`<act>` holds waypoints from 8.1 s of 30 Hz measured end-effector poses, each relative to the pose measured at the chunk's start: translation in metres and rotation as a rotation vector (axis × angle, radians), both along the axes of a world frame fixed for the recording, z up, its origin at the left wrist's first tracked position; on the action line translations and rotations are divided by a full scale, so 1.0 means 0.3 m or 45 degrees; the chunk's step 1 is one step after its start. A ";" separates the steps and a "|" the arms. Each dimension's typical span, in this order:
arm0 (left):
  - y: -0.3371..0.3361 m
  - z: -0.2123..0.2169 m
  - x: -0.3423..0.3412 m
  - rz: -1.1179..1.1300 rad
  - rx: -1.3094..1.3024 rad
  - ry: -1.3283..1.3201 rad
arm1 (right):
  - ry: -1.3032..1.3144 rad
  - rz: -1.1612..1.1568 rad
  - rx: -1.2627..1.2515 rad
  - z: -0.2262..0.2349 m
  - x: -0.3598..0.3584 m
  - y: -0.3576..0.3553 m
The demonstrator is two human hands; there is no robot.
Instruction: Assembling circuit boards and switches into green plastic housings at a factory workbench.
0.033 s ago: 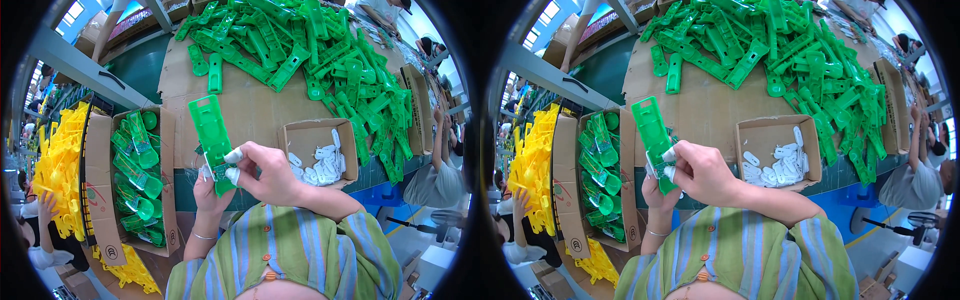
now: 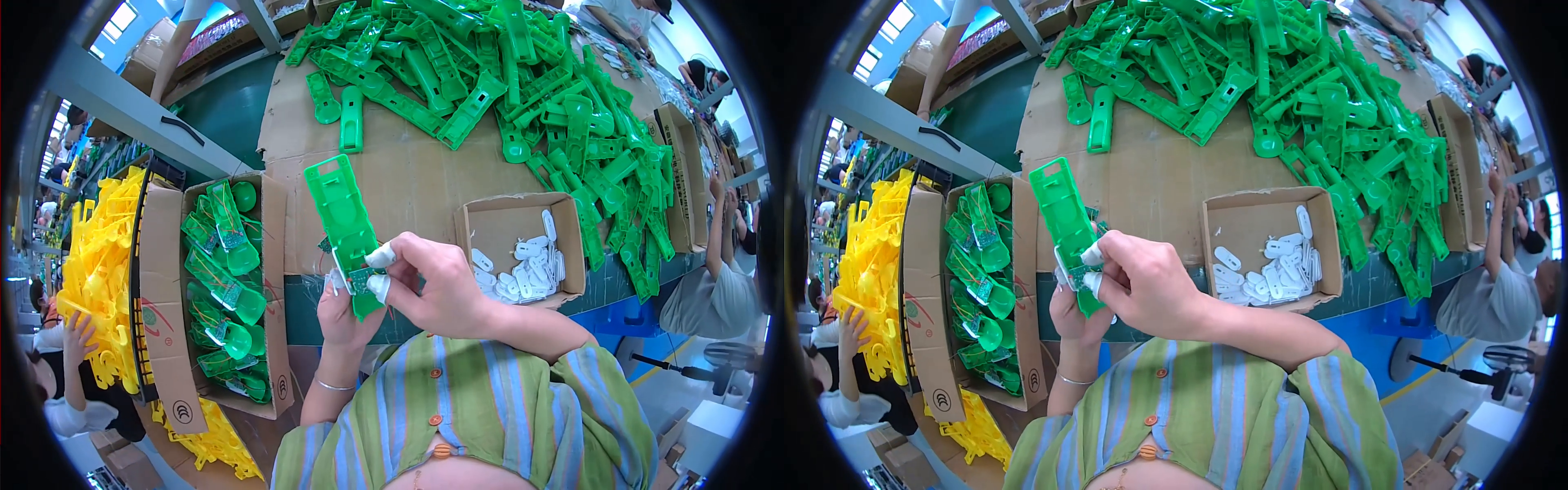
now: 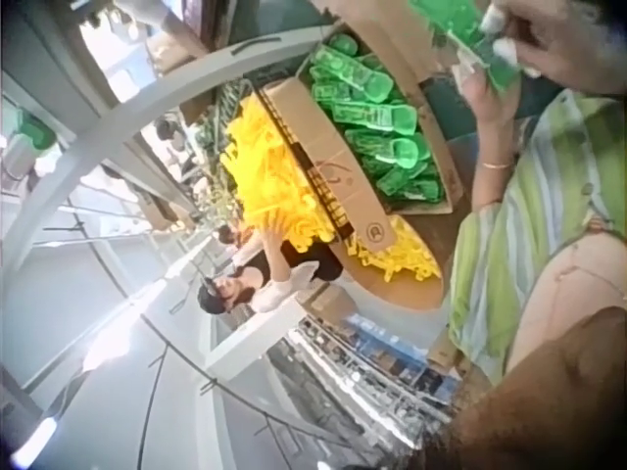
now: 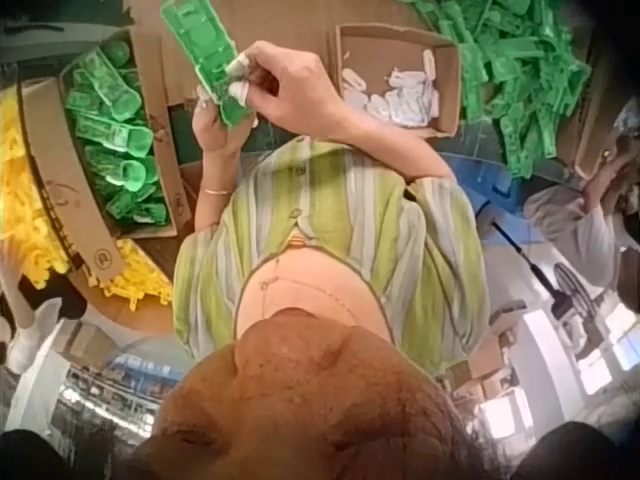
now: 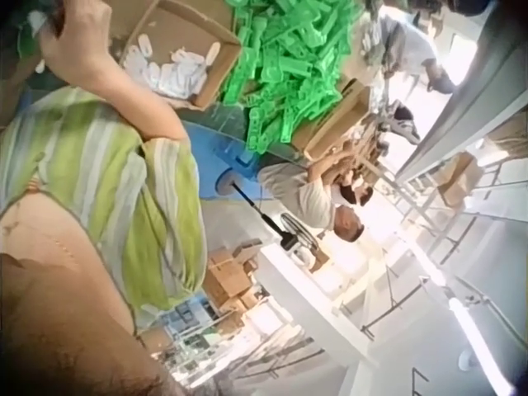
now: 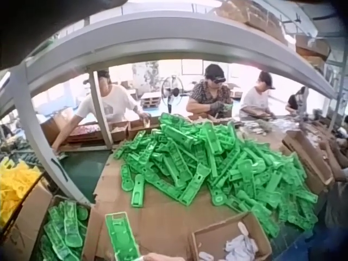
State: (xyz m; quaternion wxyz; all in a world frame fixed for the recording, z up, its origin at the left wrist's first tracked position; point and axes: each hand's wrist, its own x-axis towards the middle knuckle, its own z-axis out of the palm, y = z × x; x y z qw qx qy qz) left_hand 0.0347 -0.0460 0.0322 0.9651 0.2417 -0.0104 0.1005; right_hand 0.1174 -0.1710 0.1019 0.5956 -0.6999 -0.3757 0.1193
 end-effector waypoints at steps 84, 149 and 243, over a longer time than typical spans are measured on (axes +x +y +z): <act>0.153 0.113 0.071 0.653 2.974 0.449 | -0.126 0.401 -0.659 -0.102 0.118 -0.128; -0.073 0.139 -0.044 -0.199 0.773 0.506 | -0.743 0.010 0.107 -0.133 0.237 -0.119; 0.061 0.145 0.036 0.235 1.226 0.367 | 0.904 0.785 -0.190 -0.110 0.184 -0.275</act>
